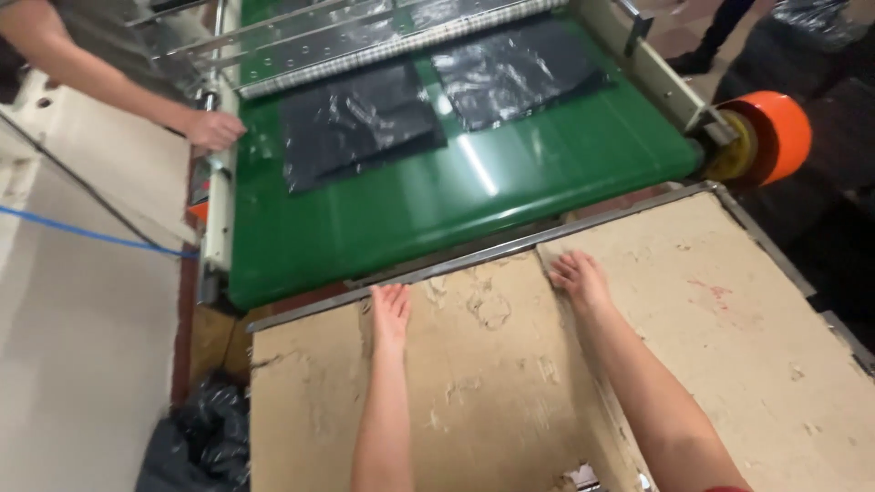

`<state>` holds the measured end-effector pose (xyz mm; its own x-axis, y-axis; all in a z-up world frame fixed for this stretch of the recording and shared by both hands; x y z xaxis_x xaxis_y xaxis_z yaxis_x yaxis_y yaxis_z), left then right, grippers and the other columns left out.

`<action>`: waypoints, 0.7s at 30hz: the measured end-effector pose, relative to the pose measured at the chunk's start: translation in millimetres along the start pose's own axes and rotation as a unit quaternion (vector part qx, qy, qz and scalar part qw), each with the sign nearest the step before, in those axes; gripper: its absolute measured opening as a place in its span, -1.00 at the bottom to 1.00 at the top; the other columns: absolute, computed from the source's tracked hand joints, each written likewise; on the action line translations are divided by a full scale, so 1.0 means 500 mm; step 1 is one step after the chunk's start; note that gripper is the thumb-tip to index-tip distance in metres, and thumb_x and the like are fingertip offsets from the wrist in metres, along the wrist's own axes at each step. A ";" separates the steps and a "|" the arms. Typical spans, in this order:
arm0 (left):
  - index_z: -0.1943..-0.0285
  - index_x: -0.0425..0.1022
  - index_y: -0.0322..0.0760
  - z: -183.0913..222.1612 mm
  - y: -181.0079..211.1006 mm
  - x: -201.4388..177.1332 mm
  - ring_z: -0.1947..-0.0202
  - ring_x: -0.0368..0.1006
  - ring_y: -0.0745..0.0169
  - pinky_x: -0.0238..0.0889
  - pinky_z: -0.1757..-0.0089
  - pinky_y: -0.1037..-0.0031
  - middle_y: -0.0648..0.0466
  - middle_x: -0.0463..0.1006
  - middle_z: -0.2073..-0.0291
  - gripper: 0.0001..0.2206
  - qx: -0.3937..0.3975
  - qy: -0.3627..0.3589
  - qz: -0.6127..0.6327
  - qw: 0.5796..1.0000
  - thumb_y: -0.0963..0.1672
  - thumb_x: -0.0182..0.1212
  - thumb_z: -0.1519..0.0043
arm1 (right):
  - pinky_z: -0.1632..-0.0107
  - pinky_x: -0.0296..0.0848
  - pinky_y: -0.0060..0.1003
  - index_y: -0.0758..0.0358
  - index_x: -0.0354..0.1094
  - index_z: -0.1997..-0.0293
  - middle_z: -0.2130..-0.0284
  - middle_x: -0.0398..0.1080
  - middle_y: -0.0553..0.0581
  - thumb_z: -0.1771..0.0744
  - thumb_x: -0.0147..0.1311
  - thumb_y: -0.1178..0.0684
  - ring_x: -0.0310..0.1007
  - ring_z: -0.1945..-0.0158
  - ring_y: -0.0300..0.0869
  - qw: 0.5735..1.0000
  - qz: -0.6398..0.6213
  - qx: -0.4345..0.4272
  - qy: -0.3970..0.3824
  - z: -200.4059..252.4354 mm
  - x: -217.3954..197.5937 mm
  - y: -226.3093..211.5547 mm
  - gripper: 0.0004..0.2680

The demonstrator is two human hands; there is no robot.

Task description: The person retrieves black plastic-wrapped sheets from a conveyor belt, folds them in half on a wooden table, and places the folded stacks into an orange basket. The process is repeated continuously throughout the clip.

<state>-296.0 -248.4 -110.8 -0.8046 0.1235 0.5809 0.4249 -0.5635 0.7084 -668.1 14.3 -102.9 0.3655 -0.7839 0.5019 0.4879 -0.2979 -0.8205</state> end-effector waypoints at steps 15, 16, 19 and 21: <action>-0.37 0.28 -0.12 0.188 0.099 0.052 -0.31 0.32 0.16 0.12 -0.30 0.27 0.03 0.36 -0.33 -0.31 0.009 0.143 0.230 0.963 0.17 0.36 -0.13 | 0.50 0.59 -0.41 0.21 0.12 0.08 0.32 0.20 0.03 -0.31 0.23 -0.20 0.60 0.43 -0.14 0.983 -0.050 0.074 0.162 -0.021 -0.076 0.004 -0.63; -0.19 0.41 0.04 0.225 0.087 0.029 -0.03 0.42 0.42 0.06 0.11 0.56 0.21 0.50 -0.11 -0.51 0.004 0.188 0.195 0.963 0.12 0.32 -0.11 | 0.52 0.45 -0.51 0.20 0.24 0.15 0.37 0.32 0.00 -0.30 0.16 0.03 0.50 0.44 -0.25 0.985 -0.100 0.032 0.134 -0.001 -0.095 -0.016 -0.82; -0.16 0.46 0.02 0.366 0.110 0.046 0.03 0.47 0.49 0.14 0.18 0.64 0.26 0.56 -0.07 -0.63 0.029 0.201 0.164 0.965 0.04 0.17 -0.18 | 0.61 0.22 -0.60 0.07 0.32 0.31 0.55 0.37 -0.11 -0.29 0.09 0.18 0.27 0.60 -0.39 0.984 -0.114 0.023 0.136 0.153 -0.154 -0.078 -0.93; -0.31 0.38 -0.18 0.489 0.092 -0.035 -0.18 0.41 0.30 0.27 -0.15 0.43 0.13 0.47 -0.24 -0.56 0.054 0.194 0.149 0.968 0.01 0.05 -0.27 | 0.67 0.12 -0.58 -0.04 0.26 0.40 0.69 0.29 -0.17 -0.30 0.09 0.10 0.14 0.75 -0.44 0.976 -0.078 0.084 0.184 0.338 -0.237 -0.042 -0.90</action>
<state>-160.9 -76.8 9.9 -0.7259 -0.3589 0.5867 0.6862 -0.4357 0.5825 -587.7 205.3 -98.9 -0.0180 -0.8875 0.4604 0.6494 -0.3605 -0.6695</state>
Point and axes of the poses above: each hand's wrist, its own z-axis away from the middle knuckle, its own x-axis out of the palm, y = z × x, the point moved 10 cm from there along -z, towards the middle knuckle
